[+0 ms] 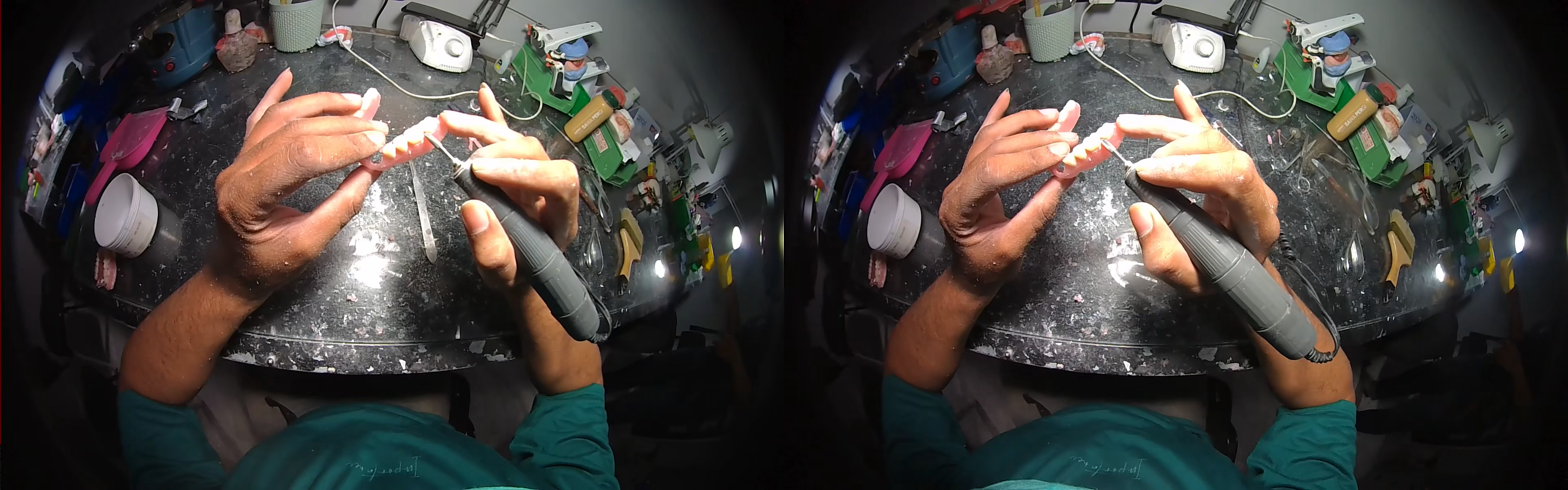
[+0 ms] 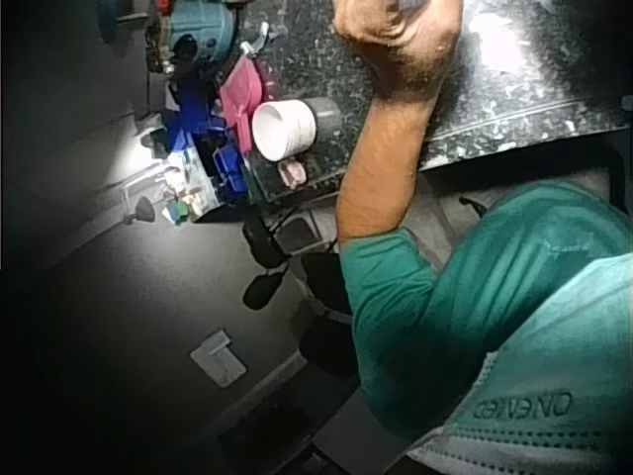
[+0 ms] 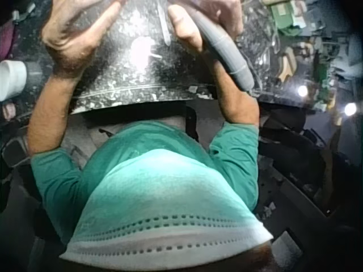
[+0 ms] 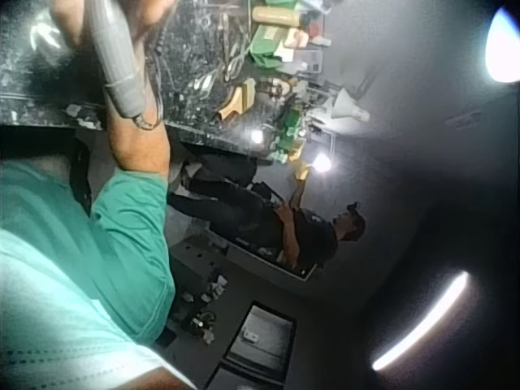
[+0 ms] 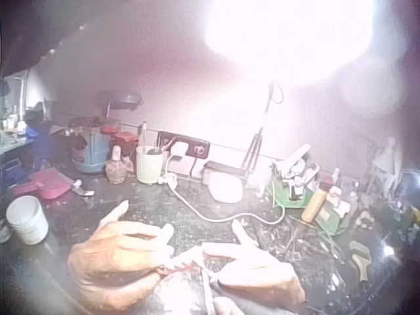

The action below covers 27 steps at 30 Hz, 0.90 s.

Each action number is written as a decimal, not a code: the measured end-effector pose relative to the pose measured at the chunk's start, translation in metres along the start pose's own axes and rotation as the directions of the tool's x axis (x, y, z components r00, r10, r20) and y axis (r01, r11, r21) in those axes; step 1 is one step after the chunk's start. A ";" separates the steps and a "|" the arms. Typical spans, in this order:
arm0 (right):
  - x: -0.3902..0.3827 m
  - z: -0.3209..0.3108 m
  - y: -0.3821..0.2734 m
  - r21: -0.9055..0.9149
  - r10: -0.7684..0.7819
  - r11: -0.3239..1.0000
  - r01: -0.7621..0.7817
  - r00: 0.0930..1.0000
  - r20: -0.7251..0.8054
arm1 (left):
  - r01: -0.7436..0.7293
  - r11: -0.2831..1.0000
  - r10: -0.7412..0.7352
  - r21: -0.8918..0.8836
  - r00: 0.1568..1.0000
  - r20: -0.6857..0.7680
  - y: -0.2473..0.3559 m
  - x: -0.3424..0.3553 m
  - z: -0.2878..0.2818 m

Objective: The person sands the inner and outer surfaces of a pink dental prosthetic using a rotary tool.

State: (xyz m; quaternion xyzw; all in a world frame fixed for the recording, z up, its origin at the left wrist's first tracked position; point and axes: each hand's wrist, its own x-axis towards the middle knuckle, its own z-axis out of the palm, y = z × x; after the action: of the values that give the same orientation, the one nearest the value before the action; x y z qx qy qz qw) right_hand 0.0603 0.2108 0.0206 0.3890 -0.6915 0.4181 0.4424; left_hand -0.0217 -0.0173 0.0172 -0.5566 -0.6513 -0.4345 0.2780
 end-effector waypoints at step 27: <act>0.001 0.001 0.000 0.008 -0.006 1.000 0.006 0.999 0.036 | 0.026 1.000 -0.026 -0.006 1.000 -0.004 0.000 -0.002 -0.001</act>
State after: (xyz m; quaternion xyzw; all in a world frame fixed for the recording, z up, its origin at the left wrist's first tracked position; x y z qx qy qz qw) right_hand 0.0593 0.2101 0.0217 0.4004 -0.6964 0.4125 0.4297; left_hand -0.0213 -0.0190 0.0159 -0.5482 -0.6566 -0.4410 0.2718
